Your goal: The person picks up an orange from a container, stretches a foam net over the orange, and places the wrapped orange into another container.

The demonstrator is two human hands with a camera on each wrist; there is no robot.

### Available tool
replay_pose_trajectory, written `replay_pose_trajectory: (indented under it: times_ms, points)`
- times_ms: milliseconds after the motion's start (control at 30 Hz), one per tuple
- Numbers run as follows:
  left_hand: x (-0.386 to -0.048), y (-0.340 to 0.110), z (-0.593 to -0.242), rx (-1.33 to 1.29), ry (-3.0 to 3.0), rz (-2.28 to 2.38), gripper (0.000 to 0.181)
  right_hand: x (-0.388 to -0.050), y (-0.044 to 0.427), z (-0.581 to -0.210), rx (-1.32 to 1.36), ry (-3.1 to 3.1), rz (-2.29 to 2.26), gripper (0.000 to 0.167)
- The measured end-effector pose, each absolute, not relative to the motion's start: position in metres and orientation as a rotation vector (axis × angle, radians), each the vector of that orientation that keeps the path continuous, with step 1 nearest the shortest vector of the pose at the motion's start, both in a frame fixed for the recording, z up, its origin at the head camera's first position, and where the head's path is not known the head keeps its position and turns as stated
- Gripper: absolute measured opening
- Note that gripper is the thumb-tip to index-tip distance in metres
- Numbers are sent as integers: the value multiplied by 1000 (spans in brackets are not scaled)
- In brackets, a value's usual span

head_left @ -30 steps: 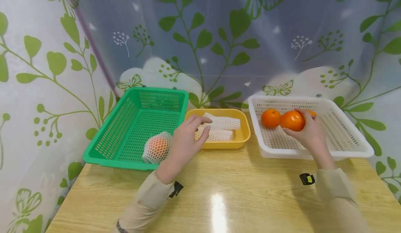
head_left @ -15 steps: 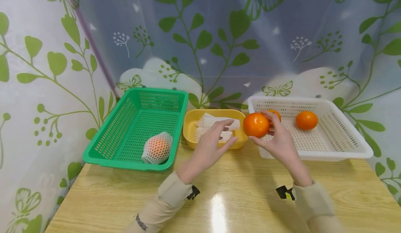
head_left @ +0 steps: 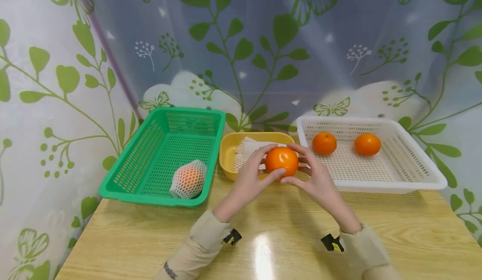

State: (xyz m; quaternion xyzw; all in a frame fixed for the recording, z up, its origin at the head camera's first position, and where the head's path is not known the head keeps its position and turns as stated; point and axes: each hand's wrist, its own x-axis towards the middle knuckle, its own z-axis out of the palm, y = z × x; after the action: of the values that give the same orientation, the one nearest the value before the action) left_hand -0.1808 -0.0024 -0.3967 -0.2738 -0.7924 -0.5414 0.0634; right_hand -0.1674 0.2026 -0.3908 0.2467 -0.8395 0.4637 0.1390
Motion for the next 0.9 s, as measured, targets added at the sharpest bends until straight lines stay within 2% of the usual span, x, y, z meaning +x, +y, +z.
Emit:
replay_pose_trajectory:
  times_ms: [133, 233, 433, 900]
  points:
    - [-179, -9, -399, -790, -2369, -1726, 56, -167, 204, -393, 715, -2408, 1537, 62]
    - [-176, -15, -401, -788, -2409, -1749, 57, -165, 205, -396, 737, -2438, 1592, 55]
    - [-167, -27, -411, -823, -2545, -1730, 58, -161, 203, -411, 800, -2553, 1639, 61]
    - [-159, -43, -445, -847, -2796, -1579, 57, -153, 193, -443, 820, -2801, 1508, 57]
